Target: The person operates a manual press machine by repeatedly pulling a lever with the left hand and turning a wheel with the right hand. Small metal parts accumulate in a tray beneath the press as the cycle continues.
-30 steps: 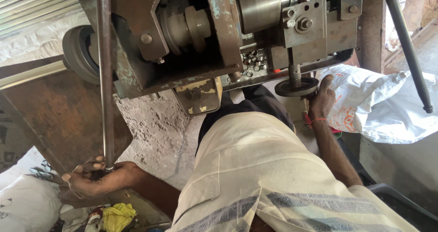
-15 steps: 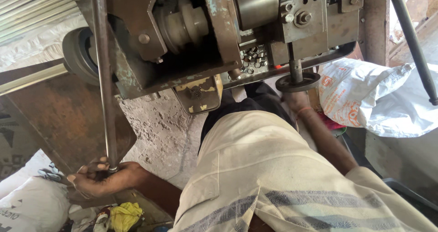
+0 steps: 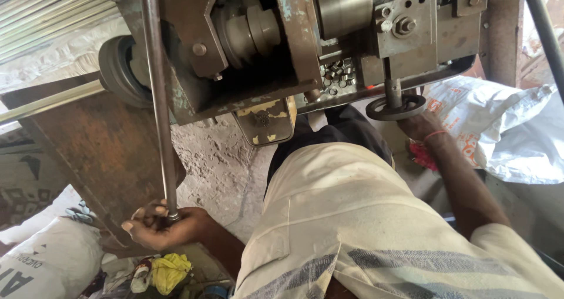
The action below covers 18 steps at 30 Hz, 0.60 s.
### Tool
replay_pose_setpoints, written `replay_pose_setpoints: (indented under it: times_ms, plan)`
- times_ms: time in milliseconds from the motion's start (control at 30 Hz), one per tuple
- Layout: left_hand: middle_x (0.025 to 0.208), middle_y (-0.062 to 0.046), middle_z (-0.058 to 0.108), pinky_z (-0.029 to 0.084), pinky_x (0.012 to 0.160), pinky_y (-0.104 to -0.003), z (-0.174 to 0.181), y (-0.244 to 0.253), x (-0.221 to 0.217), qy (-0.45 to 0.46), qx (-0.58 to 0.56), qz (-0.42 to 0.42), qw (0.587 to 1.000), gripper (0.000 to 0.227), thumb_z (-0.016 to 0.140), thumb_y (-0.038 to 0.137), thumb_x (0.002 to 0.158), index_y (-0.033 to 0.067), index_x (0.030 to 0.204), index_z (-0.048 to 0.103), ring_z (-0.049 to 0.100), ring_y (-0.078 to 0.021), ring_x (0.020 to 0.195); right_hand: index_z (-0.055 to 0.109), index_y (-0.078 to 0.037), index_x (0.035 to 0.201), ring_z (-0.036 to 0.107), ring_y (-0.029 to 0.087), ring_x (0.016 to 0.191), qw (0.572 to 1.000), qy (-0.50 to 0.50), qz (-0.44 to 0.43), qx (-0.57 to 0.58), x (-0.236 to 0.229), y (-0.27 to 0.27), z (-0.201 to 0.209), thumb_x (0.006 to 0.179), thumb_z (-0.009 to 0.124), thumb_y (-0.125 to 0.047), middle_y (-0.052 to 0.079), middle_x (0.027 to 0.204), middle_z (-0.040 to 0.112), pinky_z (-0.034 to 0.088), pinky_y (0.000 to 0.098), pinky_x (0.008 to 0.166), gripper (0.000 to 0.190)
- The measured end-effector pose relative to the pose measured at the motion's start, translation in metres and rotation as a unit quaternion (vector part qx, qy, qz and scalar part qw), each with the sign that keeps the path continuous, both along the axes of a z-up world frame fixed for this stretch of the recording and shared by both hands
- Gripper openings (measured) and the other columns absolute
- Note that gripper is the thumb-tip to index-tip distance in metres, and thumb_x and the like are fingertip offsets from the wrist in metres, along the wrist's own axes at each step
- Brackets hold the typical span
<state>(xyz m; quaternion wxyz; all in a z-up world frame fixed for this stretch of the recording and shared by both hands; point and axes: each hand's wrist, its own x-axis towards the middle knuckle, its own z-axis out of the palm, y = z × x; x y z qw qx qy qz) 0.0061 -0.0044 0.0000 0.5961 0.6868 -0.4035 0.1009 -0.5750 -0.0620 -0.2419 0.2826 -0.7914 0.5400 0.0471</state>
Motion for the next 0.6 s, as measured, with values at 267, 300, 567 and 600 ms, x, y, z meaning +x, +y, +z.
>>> replay_pose_setpoints:
  times_ms: [267, 300, 567, 600]
  plan:
    - [0.098, -0.009, 0.055, 0.045, 0.053, -0.022, -0.010, -0.005, 0.047, 0.160, -0.084, 0.058, 0.982, 0.032, 0.051, 0.023, 0.119, -0.0067, 0.123, 0.062, 0.050, -0.0101, 0.065, 0.073, -0.005, 0.105, 0.069, 0.027, 0.088, 0.893, -0.231, -0.306, 0.236, 0.058, 0.010, 0.088, 0.090, 0.064, -0.020, 0.012, 0.094, 0.075, 0.055, 0.0426, 0.079, 0.023]
    - [0.097, -0.008, 0.055, 0.046, 0.053, -0.023, -0.013, -0.002, 0.049, 0.080, -0.050, 0.035, 0.995, 0.032, 0.050, 0.024, 0.119, -0.0042, 0.126, 0.065, 0.051, -0.0101, 0.065, 0.073, -0.004, 0.105, 0.069, 0.025, 0.089, 0.852, -0.274, -0.372, 0.247, 0.055, 0.005, 0.102, 0.090, 0.063, -0.019, 0.012, 0.095, 0.075, 0.055, 0.0412, 0.081, 0.024]
    - [0.106, -0.008, 0.056, 0.048, 0.057, -0.022, -0.025, 0.008, 0.055, 0.033, -0.043, 0.041, 0.998, 0.039, 0.047, 0.026, 0.116, -0.0010, 0.138, 0.063, 0.053, -0.0110, 0.070, 0.077, -0.003, 0.099, 0.068, 0.022, 0.088, 0.978, -0.168, -0.125, -0.014, 0.048, 0.007, 0.088, 0.089, 0.063, -0.010, 0.011, 0.094, 0.075, 0.054, 0.0356, 0.081, 0.018]
    - [0.105, -0.009, 0.056, 0.047, 0.056, -0.022, -0.024, 0.006, 0.055, 0.066, -0.070, 0.030, 0.995, 0.040, 0.046, 0.026, 0.116, -0.0018, 0.138, 0.065, 0.051, -0.0106, 0.067, 0.074, -0.003, 0.101, 0.066, 0.018, 0.083, 0.929, -0.249, -0.260, 0.087, 0.058, 0.012, 0.081, 0.094, 0.064, -0.017, 0.009, 0.091, 0.073, 0.050, 0.0324, 0.074, 0.018]
